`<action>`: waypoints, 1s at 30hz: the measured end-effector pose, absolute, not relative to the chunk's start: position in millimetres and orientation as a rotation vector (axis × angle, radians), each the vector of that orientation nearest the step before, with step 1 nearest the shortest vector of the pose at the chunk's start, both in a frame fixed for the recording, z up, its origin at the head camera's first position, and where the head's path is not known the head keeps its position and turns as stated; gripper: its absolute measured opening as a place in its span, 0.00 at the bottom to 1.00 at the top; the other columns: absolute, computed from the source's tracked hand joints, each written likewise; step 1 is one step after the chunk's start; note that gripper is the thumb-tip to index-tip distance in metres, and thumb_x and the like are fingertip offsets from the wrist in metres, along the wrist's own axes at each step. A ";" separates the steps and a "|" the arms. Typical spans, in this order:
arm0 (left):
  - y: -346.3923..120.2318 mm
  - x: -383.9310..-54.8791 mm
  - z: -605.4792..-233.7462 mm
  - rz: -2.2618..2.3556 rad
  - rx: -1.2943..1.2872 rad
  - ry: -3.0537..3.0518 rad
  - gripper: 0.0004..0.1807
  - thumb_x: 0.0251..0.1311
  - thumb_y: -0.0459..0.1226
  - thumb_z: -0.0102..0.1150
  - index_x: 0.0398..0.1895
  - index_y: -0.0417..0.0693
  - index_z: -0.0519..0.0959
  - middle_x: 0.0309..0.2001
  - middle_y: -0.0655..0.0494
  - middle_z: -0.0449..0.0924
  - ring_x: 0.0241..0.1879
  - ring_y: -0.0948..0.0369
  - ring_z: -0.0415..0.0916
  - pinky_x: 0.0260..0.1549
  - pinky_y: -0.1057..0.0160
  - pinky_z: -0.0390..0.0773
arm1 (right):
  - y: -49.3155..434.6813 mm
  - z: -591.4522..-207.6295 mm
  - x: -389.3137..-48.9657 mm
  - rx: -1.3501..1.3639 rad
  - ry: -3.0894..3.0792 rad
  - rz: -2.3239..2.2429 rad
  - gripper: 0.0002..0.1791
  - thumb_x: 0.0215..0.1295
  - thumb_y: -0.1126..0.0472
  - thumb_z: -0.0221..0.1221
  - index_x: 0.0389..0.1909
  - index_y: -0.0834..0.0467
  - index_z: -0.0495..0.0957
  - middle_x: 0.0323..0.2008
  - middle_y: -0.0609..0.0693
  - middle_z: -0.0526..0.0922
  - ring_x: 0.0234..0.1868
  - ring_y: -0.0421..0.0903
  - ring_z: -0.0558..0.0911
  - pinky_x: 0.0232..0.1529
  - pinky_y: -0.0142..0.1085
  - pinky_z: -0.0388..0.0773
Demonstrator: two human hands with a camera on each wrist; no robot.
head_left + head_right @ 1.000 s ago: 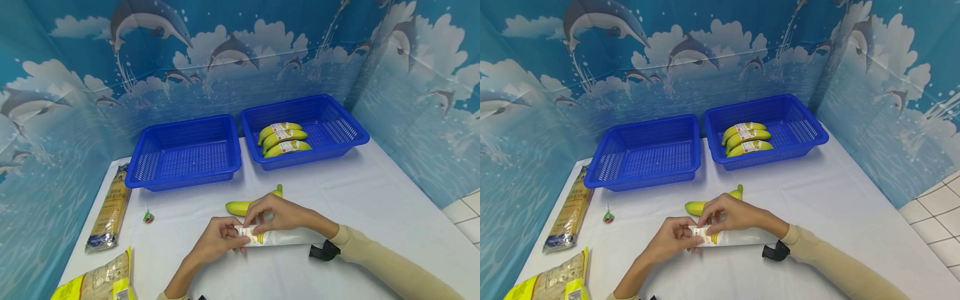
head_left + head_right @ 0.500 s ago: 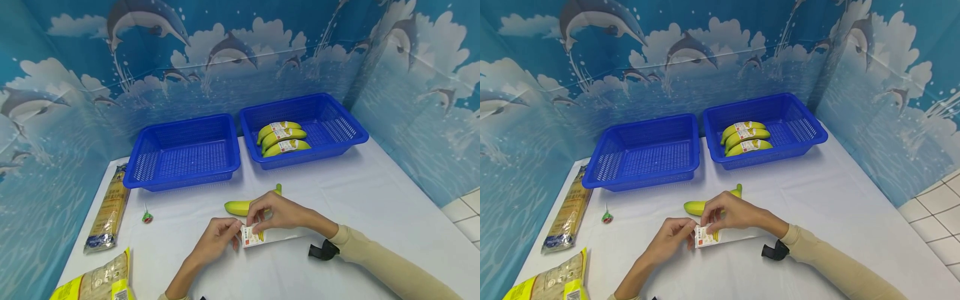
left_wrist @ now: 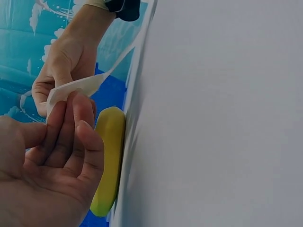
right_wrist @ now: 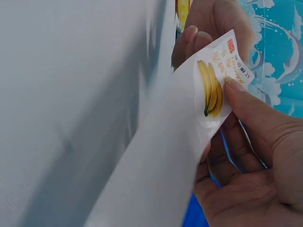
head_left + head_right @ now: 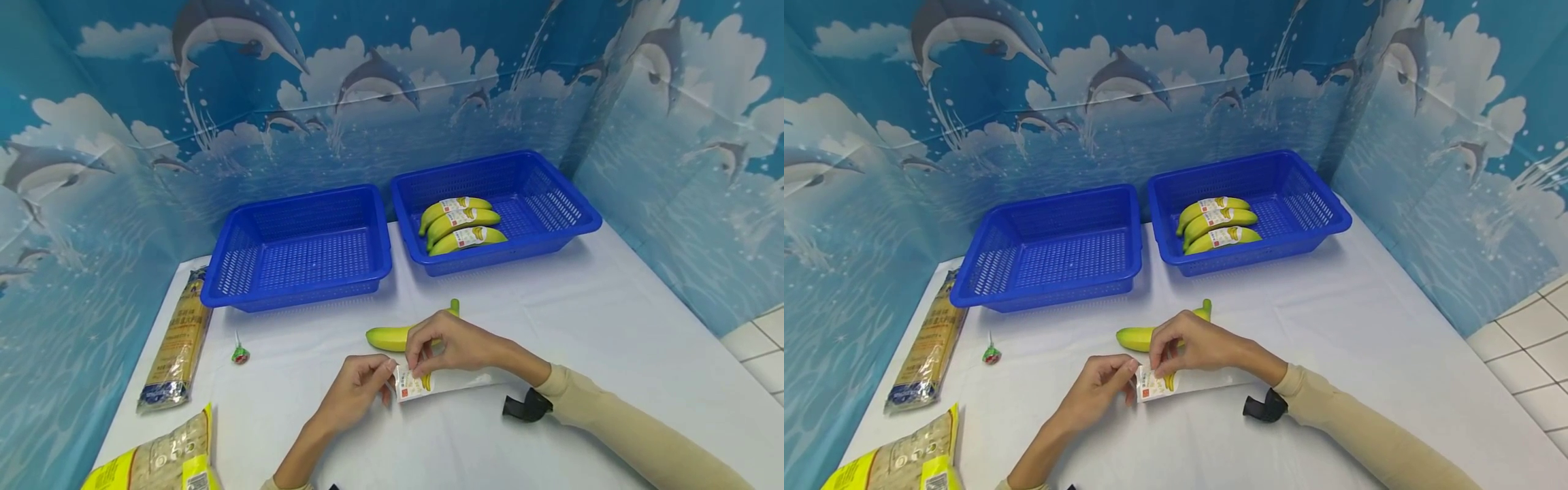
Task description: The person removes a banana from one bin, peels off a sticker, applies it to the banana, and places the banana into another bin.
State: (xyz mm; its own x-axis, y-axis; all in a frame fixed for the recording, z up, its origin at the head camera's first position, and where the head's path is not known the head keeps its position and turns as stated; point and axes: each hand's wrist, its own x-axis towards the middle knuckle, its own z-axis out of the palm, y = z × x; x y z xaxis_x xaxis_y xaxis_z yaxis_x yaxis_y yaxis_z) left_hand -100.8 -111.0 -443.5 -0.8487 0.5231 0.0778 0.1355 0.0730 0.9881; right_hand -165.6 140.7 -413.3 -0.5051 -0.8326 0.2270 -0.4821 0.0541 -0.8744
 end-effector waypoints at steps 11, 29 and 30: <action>-111.6 -101.3 -445.3 1.728 0.645 2.188 0.17 0.83 0.34 0.52 0.34 0.37 0.84 0.25 0.42 0.85 0.21 0.59 0.78 0.22 0.73 0.70 | 144.7 -407.7 -168.3 -1.293 1.989 -1.453 0.03 0.67 0.63 0.74 0.35 0.56 0.89 0.42 0.51 0.89 0.48 0.46 0.85 0.58 0.40 0.86; -114.6 -100.1 -443.4 1.217 0.813 2.466 0.18 0.80 0.33 0.57 0.26 0.51 0.82 0.23 0.66 0.81 0.22 0.76 0.69 0.24 0.74 0.72 | 157.3 -390.4 -184.4 -1.172 2.088 -1.382 0.02 0.68 0.65 0.73 0.37 0.58 0.89 0.35 0.44 0.89 0.40 0.43 0.87 0.53 0.43 0.88; -114.7 -99.9 -442.3 1.200 0.820 2.470 0.18 0.80 0.33 0.57 0.26 0.51 0.82 0.23 0.67 0.79 0.22 0.76 0.69 0.24 0.74 0.72 | 157.4 -388.2 -186.2 -1.157 2.090 -1.374 0.02 0.68 0.66 0.73 0.37 0.58 0.89 0.35 0.44 0.89 0.39 0.43 0.87 0.51 0.43 0.89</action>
State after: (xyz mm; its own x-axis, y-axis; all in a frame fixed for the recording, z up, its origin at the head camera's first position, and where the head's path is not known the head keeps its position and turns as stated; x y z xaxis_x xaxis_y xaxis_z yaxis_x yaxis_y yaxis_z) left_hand -99.9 -114.7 -442.3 -0.8016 0.5979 0.0005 0.3701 0.4956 0.7858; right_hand -186.2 157.4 -388.2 -0.5870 -0.8009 0.1182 -0.4262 0.1816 -0.8862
